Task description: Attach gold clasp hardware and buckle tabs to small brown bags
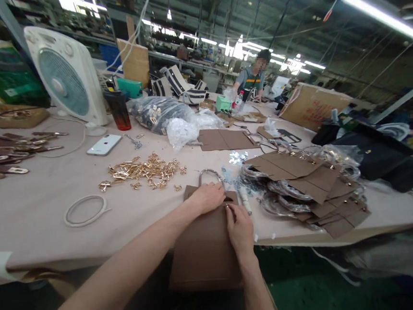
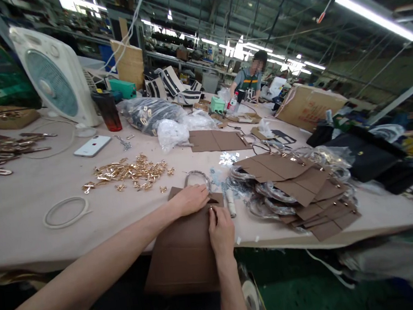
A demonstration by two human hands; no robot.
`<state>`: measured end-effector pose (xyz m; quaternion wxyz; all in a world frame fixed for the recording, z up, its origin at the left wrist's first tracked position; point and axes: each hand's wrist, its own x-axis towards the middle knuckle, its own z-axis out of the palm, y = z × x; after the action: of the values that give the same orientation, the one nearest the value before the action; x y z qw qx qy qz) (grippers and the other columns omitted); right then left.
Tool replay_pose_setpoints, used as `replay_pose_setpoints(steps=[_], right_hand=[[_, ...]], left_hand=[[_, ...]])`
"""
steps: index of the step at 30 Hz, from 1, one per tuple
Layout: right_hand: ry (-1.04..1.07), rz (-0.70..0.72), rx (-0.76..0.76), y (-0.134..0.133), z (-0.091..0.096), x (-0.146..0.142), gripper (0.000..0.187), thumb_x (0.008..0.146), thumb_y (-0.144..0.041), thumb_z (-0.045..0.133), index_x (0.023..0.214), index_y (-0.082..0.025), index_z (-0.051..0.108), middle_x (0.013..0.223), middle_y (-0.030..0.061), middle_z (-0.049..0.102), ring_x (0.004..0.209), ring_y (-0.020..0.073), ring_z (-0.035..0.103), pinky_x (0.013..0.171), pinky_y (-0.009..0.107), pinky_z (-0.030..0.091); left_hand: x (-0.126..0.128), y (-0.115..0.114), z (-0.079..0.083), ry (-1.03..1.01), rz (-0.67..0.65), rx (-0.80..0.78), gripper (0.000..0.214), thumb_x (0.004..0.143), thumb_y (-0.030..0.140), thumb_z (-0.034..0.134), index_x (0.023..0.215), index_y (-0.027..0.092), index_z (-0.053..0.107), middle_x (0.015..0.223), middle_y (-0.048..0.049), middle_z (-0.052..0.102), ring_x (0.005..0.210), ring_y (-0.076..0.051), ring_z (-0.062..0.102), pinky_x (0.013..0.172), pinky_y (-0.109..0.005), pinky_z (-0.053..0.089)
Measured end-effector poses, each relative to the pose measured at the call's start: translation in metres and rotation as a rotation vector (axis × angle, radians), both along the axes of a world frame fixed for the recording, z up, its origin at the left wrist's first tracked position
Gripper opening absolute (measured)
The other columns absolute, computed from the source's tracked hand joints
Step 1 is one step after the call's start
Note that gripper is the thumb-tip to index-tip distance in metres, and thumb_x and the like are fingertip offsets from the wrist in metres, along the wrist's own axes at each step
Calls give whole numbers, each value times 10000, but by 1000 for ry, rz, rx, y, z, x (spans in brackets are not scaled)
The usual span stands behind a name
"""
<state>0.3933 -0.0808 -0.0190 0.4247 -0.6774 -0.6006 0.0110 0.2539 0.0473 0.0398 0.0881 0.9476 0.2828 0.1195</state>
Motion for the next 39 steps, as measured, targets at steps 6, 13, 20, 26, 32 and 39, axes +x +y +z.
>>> replay_pose_setpoints(steps=[6,13,20,26,32,39], right_hand=[[77,190,24,12,6,-5,265,1020,-246,514,1149,-213,743,1128,114,762,1056,249,706,947,371,545],[279,-66,9,42,6,14,232,953,-341,562,1031,-189,720,1014,123,751,917,263,704,880,419,572],[673,-38,-19,45,4,26,401,941,-458,591,1206,-164,655,787,45,718,687,217,692,714,361,585],[688,-10,-29,38,7,27,447,923,-495,618,1199,-154,702,837,45,709,713,183,650,704,322,542],[737,46,-19,31,9,16,458,919,-496,659,1214,-150,711,783,27,689,680,164,624,683,310,530],[529,82,-53,33,2,1,398,934,-475,650,1175,-172,746,948,85,706,751,182,670,713,329,573]], left_hand=[[28,7,9,-114,6,-164,399,1031,542,497,1010,189,682,1015,-72,741,908,-218,689,788,-295,519],[37,8,8,-285,164,-259,357,1066,364,365,1085,192,678,1132,-95,706,1059,-219,649,954,-332,506],[13,17,-2,60,190,-183,854,600,741,840,1204,163,666,1256,-181,656,1211,-397,589,1035,-471,483],[16,19,3,111,253,-298,851,554,751,852,1125,148,661,1196,-189,670,1057,-376,680,879,-412,545],[-15,13,-5,-9,300,-357,751,578,742,842,1045,192,634,1155,-126,688,1011,-332,693,807,-373,542],[-29,10,-13,-47,347,-411,679,591,705,839,1016,221,625,1096,-89,733,984,-321,707,757,-357,526]])
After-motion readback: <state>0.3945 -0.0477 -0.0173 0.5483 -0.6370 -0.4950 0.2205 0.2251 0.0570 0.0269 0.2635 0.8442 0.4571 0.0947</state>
